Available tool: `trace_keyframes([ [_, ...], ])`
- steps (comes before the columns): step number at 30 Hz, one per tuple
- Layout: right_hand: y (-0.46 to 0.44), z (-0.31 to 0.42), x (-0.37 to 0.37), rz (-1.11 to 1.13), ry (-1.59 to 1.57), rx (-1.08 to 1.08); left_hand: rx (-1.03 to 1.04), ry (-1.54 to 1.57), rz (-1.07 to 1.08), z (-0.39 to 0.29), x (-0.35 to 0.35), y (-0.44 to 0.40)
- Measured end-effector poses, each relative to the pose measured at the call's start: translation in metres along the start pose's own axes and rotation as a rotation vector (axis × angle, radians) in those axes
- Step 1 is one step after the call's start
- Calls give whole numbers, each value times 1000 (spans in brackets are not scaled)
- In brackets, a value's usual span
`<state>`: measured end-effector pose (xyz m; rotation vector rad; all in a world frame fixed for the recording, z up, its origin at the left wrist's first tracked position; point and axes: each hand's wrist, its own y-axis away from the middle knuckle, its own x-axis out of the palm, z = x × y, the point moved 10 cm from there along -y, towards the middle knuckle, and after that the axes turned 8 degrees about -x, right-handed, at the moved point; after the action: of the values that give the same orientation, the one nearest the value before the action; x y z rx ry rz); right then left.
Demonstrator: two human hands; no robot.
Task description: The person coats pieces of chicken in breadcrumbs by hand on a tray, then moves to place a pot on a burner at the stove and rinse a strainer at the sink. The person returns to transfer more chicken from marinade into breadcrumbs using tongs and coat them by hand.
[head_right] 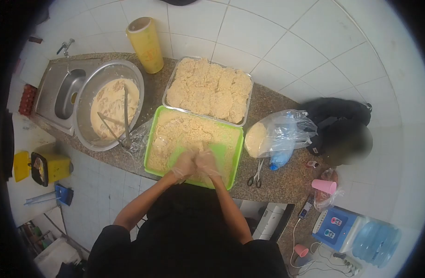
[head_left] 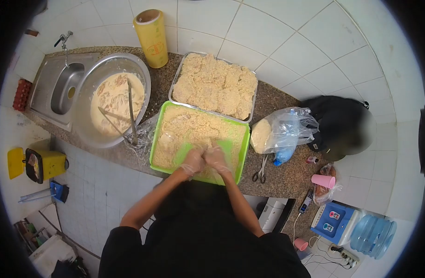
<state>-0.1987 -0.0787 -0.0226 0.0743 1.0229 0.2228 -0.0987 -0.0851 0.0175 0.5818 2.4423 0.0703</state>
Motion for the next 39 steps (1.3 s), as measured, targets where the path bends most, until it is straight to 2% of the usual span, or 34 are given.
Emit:
trace_keyframes([
  [1, -3, -1, -13, 3, -95, 22, 6, 47, -61, -4, -8, -4],
  [3, 7, 11, -75, -198, -608, 257, 155, 158, -84, -27, -44, -5],
  [4, 2, 11, -82, -218, -522, 201, 230, 211, -92, -37, -61, -8],
  [6, -8, 11, -91, -259, -347, 88, 185, -61, -226, -39, -79, -28],
  [7, -17, 7, -84, -263, -123, 28, 162, -197, -294, -40, -87, -39],
  [9, -31, -3, -52, -255, 322, -89, 277, -222, -475, -48, -89, -65],
  [10, -28, -7, -50, -289, 235, -61, 336, -235, -568, -61, -92, -71],
  [13, -14, -17, -51, -311, 29, 43, 188, -525, -500, -82, -77, -93],
  [15, -6, -34, -56, -235, -32, 155, 217, -549, -501, -43, -41, -97],
  [16, -4, -38, -70, -312, -18, 122, 232, -559, -504, -29, -25, -102],
  [19, 28, -32, -89, -480, 11, 116, 83, -338, -537, -6, -28, -100],
  [21, 17, -18, -119, -585, 62, 140, 76, -451, -474, -18, -27, -109],
  [22, 6, -12, -108, -548, 128, 103, 73, -505, -440, -22, -23, -113],
  [24, -8, -1, -73, -463, 255, 46, 249, -565, -503, -27, -27, -110],
  [25, -15, -16, -60, -378, 75, 92, 337, -594, -533, -33, -34, -106],
  [27, -23, -34, -26, -194, -288, 182, 228, -708, -617, -31, -66, -87],
  [28, -18, -34, -26, -221, -354, 216, 171, -766, -656, -29, -82, -73],
  [30, -9, -29, -35, -275, -479, 277, 115, -472, -669, -4, -108, -46],
  [31, -9, -21, -46, -318, -455, 230, 88, -323, -677, 12, -119, -35],
  [33, -5, -5, -64, -394, -404, 133, 45, -283, -465, 37, -113, -20],
  [35, -9, 30, -93, -466, -214, -182, 74, -195, -270, 48, -103, -19],
  [36, -2, 47, -105, -492, -118, -336, 125, -122, -172, 37, -100, -14],
  [37, -2, 56, -112, -429, -120, -392, 181, -48, -76, 19, -98, -10],
  [39, -8, 76, -133, -310, -116, -506, 280, -54, -140, -32, -109, -7],
])
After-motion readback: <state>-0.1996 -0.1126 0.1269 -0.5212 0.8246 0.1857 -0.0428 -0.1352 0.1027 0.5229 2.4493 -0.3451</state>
